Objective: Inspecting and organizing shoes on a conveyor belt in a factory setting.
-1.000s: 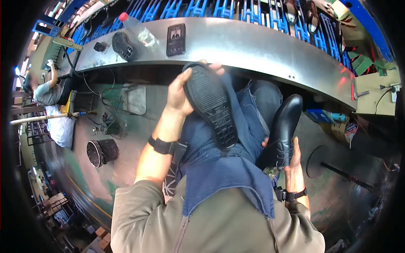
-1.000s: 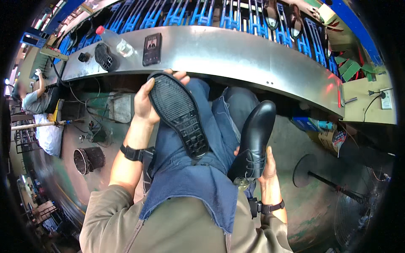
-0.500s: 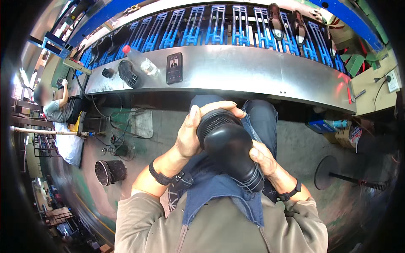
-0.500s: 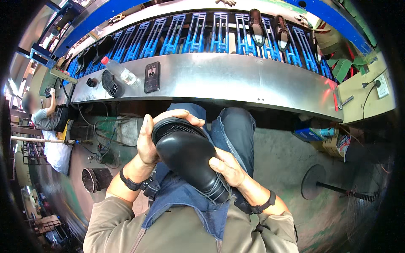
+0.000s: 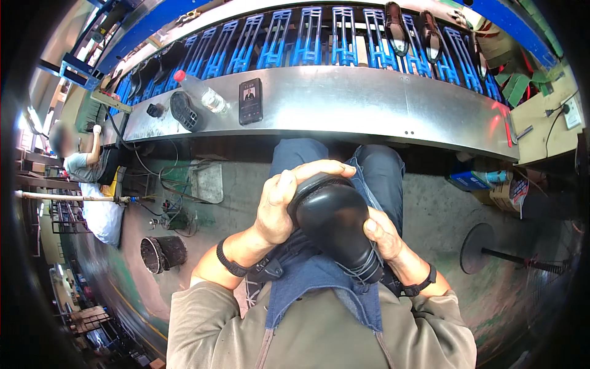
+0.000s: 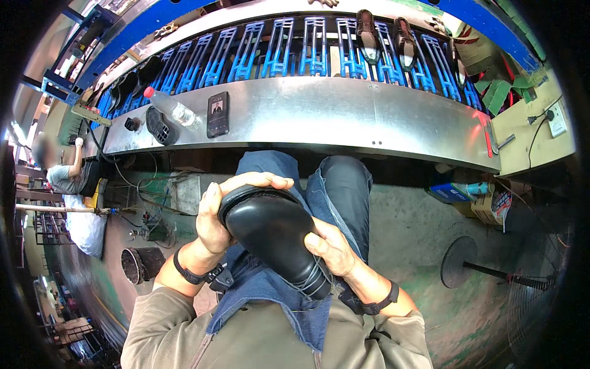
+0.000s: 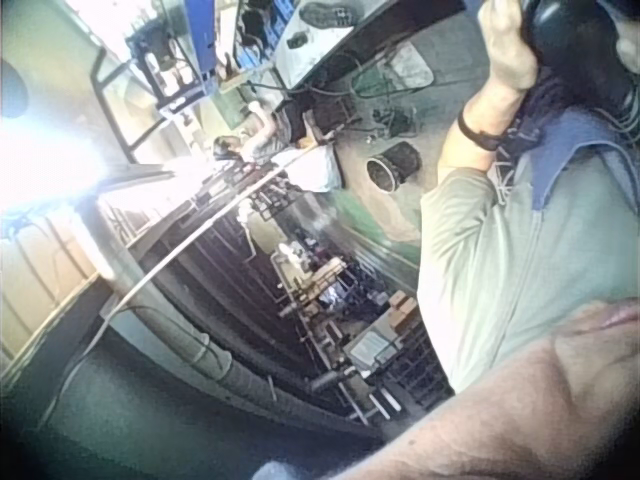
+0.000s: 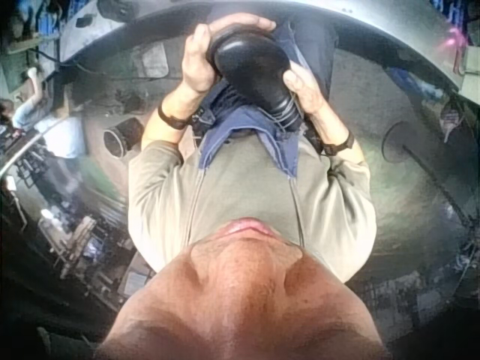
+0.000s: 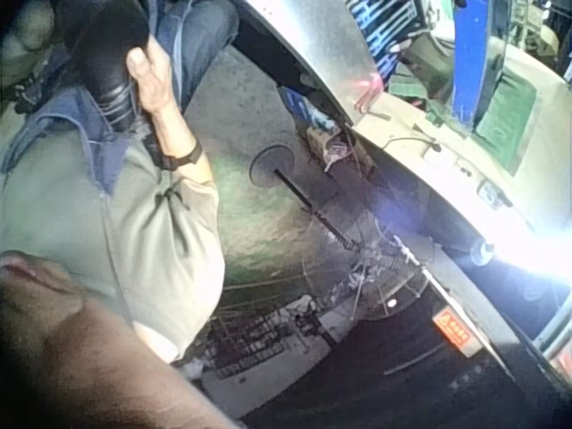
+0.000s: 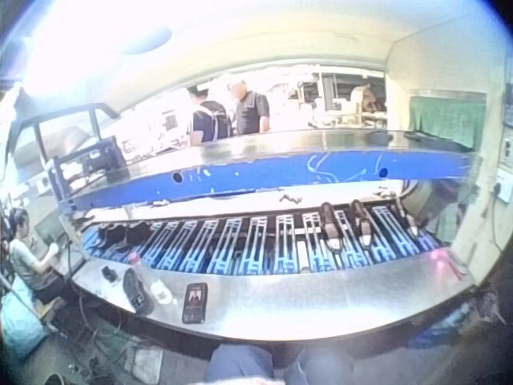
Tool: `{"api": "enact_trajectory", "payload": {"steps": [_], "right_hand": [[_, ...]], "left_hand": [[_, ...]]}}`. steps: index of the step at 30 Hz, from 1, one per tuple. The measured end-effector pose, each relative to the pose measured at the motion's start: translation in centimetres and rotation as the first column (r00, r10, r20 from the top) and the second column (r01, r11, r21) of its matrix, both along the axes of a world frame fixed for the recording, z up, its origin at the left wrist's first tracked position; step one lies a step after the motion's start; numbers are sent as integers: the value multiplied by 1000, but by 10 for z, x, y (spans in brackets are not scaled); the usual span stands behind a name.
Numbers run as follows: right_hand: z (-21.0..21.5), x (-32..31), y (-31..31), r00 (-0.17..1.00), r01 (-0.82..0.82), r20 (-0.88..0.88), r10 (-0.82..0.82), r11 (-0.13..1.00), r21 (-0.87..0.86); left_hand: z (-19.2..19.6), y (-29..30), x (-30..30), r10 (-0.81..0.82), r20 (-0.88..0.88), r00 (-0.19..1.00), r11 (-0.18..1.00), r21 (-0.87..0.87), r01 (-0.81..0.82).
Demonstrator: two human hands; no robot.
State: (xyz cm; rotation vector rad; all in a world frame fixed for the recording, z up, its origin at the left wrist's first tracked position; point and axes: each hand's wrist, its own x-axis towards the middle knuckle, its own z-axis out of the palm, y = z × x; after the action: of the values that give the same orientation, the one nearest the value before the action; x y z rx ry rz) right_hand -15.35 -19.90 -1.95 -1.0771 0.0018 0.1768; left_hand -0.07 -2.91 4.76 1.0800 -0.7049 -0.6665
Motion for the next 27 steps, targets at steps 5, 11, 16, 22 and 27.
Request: {"api": "enact_trajectory", "payload": {"steps": [5,11,16,22,27], "right_hand": [[-7,1,2,999,35,-18,-36,999,-19],[-7,0,2,999,19,-29,-19,1000,-3],[-1,2,1,1000,18,4,-18,999,29],[-3,0,-1,1000,-3,7,3,999,49],[1,0,0,1000,-14,6,14,998,61]], "left_hand": [[2,0,1,14,46,999,1000,22,-15],[3,1,-1,25,73,997,998,51,-29],[5,2,0,10,107,994,997,72,-18],[4,3,-5,-2,83,997,996,91,-5],[13,4,-9,-66,75,995,987,155,54]]}}
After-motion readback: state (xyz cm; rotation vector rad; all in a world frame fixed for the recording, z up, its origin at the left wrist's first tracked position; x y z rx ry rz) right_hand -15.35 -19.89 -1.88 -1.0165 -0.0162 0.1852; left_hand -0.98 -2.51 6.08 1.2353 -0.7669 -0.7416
